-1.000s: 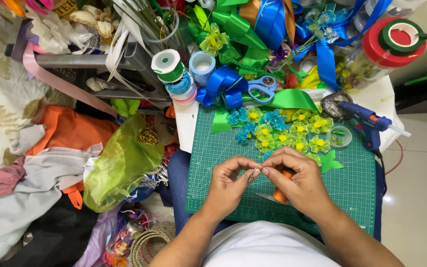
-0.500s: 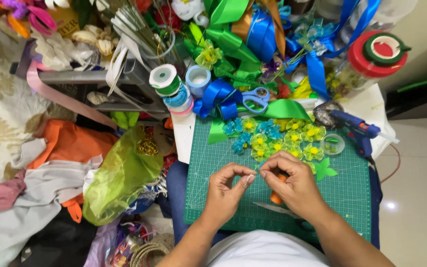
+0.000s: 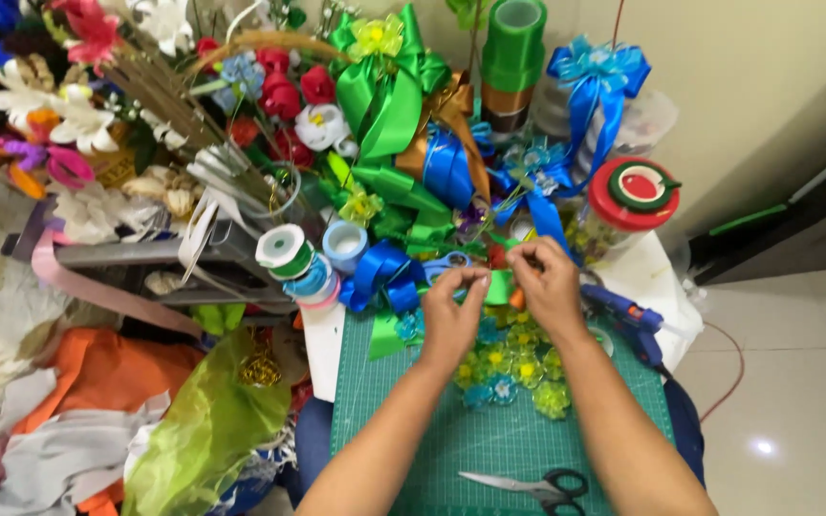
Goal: Assembling decorative ribbon flowers using a hot glue gun, thread, and scissors on a cutting mat.
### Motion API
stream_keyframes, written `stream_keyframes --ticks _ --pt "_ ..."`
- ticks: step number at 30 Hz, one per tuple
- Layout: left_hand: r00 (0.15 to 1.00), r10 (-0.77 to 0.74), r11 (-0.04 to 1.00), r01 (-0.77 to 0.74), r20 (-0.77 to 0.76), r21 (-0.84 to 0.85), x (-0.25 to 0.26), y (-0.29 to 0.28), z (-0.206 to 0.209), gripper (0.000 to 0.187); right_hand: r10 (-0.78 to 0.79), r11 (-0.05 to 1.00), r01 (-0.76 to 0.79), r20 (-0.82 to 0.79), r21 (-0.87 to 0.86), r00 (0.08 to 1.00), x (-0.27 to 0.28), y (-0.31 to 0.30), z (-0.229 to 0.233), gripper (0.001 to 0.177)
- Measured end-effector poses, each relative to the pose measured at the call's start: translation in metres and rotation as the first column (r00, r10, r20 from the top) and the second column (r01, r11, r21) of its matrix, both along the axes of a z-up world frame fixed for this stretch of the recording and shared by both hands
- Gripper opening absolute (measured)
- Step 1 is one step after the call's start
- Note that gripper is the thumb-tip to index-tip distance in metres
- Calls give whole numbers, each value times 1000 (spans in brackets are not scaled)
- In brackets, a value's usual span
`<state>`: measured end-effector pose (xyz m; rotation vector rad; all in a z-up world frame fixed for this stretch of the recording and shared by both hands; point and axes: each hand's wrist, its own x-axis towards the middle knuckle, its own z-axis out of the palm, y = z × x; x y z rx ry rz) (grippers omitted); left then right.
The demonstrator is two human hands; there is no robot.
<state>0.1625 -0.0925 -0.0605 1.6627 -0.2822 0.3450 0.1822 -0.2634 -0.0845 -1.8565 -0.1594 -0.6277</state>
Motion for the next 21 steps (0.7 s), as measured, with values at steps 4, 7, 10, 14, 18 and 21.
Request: stream_keyframes --ticks 4,7,10,14,18,21 --pt "1000 21 1000 -21 13 -22 54 -22 -13 10 -67 997 66 25 46 997 47 -9 -8 3" --pt "1000 21 1000 -21 11 13 74 -20 -12 13 -36 990 34 12 137 999 64 -2 -4 1" --pt "997 -4 1000 5 -77 22 83 -6 0 15 -1 1000 4 81 -29 997 80 9 -8 3" --pt "993 3 998 4 -114 60 93 15 15 14 65 997 -67 75 25 995 96 24 -10 3" --pt "985 23 1000 -20 -172 17 99 29 4 15 88 986 -96 66 136 994 102 39 -7 5" --pt "982 61 998 -59 -181 15 92 26 5 14 17 995 -31 150 90 989 110 48 -15 5"
